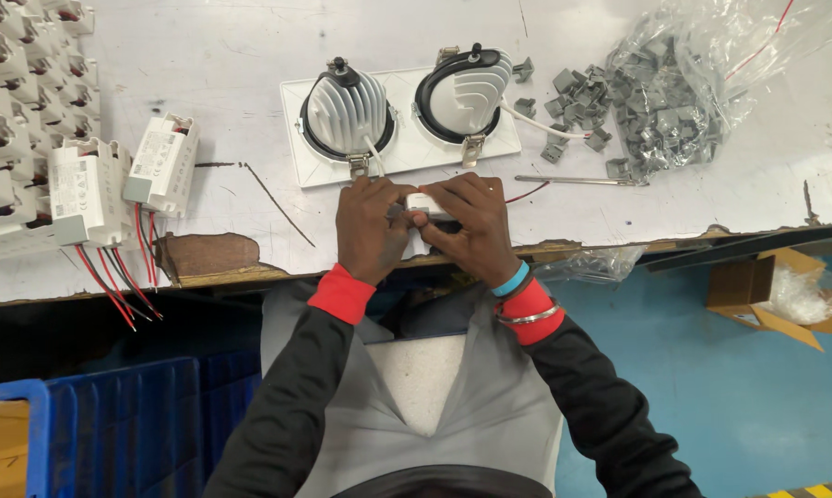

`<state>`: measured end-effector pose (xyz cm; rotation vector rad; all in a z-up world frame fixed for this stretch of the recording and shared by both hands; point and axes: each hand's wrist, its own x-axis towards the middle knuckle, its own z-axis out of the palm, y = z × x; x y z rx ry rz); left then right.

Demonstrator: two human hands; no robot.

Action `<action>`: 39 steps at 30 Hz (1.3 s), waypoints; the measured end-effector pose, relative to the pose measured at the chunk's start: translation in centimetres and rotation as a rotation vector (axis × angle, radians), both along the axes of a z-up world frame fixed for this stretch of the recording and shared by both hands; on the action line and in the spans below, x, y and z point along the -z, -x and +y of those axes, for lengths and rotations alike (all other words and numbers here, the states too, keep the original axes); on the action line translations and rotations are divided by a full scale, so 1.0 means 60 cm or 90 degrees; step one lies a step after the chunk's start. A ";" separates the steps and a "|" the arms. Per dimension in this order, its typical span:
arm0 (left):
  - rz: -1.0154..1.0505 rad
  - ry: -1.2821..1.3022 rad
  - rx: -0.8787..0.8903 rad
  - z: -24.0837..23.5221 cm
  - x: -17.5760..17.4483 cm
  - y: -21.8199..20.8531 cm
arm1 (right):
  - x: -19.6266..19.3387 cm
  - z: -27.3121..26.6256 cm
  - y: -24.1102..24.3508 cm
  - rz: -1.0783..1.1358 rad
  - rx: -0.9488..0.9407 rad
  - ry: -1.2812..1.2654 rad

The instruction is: The person connects wires from light fixtures to power drivers using a screwdriver to secure the terminal connections.

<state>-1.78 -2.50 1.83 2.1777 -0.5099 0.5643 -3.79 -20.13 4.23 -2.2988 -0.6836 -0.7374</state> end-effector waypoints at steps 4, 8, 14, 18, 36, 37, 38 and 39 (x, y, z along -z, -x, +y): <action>-0.023 0.058 0.042 0.007 -0.005 0.007 | -0.011 -0.003 0.000 -0.003 -0.027 0.016; 0.035 0.077 0.068 0.013 -0.008 0.002 | -0.016 -0.011 -0.006 -0.001 -0.062 0.018; -0.016 0.050 0.021 -0.004 0.001 0.004 | 0.000 -0.004 -0.002 0.000 -0.002 0.016; -0.013 0.047 0.052 0.009 0.007 -0.002 | 0.000 -0.016 -0.003 0.031 -0.051 0.025; -0.064 -0.114 -0.223 0.189 -0.039 0.000 | -0.001 -0.150 -0.022 -0.101 0.213 0.152; -0.098 -0.116 -0.212 0.170 -0.046 0.013 | 0.001 -0.141 -0.020 -0.118 0.216 0.145; -0.134 -0.116 -0.197 0.144 -0.052 0.024 | 0.003 -0.132 -0.017 -0.108 0.201 0.126; -0.169 -0.116 -0.182 0.116 -0.059 0.033 | 0.006 -0.122 -0.014 -0.099 0.185 0.107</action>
